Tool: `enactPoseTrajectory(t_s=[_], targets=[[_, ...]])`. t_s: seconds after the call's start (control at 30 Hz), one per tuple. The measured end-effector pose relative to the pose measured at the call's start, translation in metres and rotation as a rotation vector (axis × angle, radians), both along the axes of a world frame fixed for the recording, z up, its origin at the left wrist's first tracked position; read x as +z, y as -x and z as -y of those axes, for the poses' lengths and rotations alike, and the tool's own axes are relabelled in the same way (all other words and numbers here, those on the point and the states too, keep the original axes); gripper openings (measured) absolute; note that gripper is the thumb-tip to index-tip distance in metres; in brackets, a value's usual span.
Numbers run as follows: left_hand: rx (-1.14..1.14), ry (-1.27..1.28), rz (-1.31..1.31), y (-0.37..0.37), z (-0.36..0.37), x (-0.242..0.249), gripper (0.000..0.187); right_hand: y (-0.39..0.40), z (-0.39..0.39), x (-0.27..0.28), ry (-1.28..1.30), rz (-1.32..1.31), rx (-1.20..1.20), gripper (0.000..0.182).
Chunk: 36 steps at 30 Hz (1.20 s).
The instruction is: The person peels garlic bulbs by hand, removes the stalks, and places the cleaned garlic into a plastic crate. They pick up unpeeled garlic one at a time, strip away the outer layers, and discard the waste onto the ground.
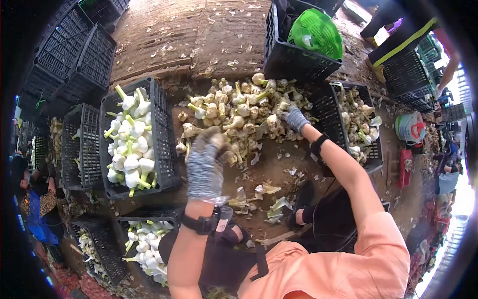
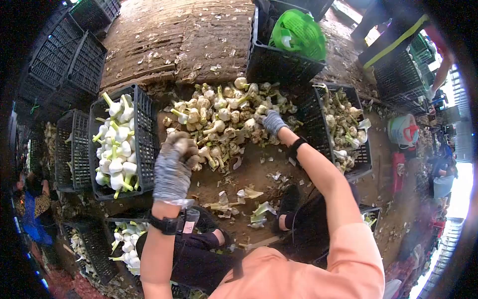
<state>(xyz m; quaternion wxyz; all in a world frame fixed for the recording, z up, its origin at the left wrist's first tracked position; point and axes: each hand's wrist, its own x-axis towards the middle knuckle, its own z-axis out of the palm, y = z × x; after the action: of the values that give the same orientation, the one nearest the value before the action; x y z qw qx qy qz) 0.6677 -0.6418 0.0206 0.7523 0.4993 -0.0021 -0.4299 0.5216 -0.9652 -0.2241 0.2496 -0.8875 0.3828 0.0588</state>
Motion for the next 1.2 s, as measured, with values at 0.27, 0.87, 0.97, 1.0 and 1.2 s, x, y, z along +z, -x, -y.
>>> enactPoseTrajectory(t_s=[0.27,0.87,0.97,1.0,1.2], targets=[[-0.118,0.101,0.426,0.084,0.032,-0.039,0.061,0.005,-0.154,0.25,-0.476,0.316,0.038,0.024],[-0.334,0.298,0.173,0.077,-0.004,0.016,0.072,0.033,-0.167,0.272,-0.987,0.789,0.007,0.028],[-0.367,0.243,0.193,0.072,-0.006,0.023,0.066,0.031,-0.171,0.271,-0.759,0.794,0.072,0.033],[-0.372,0.239,0.178,0.071,-0.008,0.026,0.066,0.031,-0.17,0.272,-0.752,0.761,0.081,0.032],[-0.331,0.372,0.01,0.071,-0.003,0.024,0.065,0.033,-0.167,0.289,-0.7,0.693,0.109,0.03]])
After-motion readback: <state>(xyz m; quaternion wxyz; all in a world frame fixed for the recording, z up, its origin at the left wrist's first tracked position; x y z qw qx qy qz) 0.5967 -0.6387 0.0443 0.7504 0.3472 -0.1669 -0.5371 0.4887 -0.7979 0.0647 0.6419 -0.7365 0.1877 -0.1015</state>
